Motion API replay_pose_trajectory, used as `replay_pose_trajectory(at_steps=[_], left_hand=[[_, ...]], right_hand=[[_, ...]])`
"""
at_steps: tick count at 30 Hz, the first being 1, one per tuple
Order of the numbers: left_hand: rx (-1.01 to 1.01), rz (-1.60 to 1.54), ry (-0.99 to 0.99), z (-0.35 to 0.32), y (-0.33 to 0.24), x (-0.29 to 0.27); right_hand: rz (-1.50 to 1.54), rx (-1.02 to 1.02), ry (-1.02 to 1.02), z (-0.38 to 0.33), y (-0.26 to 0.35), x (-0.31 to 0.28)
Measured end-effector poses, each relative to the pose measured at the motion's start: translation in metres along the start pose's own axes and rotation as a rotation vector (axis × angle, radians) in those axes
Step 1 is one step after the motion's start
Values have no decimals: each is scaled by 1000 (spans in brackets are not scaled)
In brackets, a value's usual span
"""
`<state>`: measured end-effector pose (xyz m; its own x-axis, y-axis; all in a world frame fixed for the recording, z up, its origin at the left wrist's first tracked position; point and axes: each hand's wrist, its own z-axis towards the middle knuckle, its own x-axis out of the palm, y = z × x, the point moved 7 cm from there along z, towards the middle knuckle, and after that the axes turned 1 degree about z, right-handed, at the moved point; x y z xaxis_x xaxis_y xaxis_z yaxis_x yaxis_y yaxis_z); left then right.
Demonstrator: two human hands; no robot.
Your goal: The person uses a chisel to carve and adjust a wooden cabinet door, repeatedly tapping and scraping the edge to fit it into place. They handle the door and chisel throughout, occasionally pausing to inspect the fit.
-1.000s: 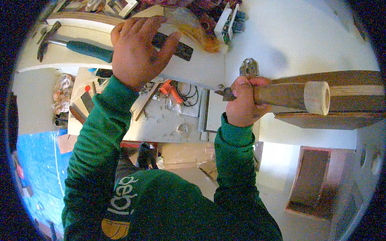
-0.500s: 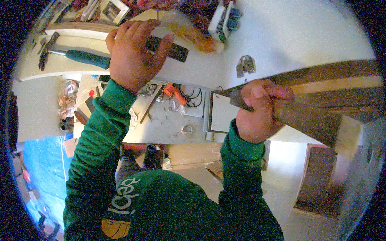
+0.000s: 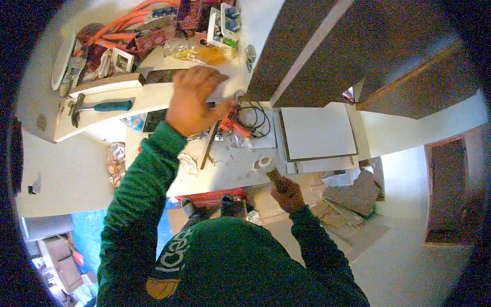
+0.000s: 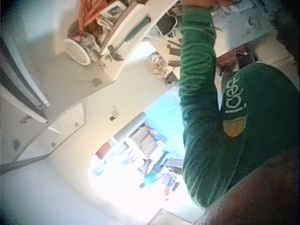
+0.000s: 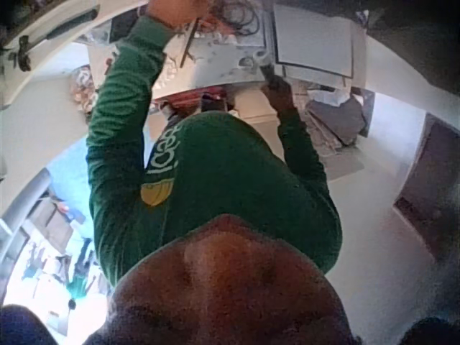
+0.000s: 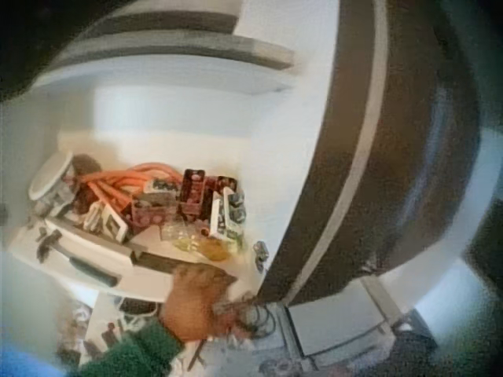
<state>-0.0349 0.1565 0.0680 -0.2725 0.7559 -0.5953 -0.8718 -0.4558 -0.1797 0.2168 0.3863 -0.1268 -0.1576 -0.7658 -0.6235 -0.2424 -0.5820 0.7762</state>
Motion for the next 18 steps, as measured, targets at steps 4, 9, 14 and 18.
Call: replay_pose_trajectory(at_steps=[4, 9, 14, 18], left_hand=[[20, 41, 127, 3, -18, 33], [61, -58, 134, -48, -36, 46], [-38, -640, 1092, -157, -167, 126], [14, -774, 1037, -171, -208, 129]], right_hand=[[-261, 170, 179, -60, -123, 42], [-362, 435, 325, -146, -284, 63], [-774, 448, 827, -212, -401, 98], [-717, 878, 975, -270, -404, 68]])
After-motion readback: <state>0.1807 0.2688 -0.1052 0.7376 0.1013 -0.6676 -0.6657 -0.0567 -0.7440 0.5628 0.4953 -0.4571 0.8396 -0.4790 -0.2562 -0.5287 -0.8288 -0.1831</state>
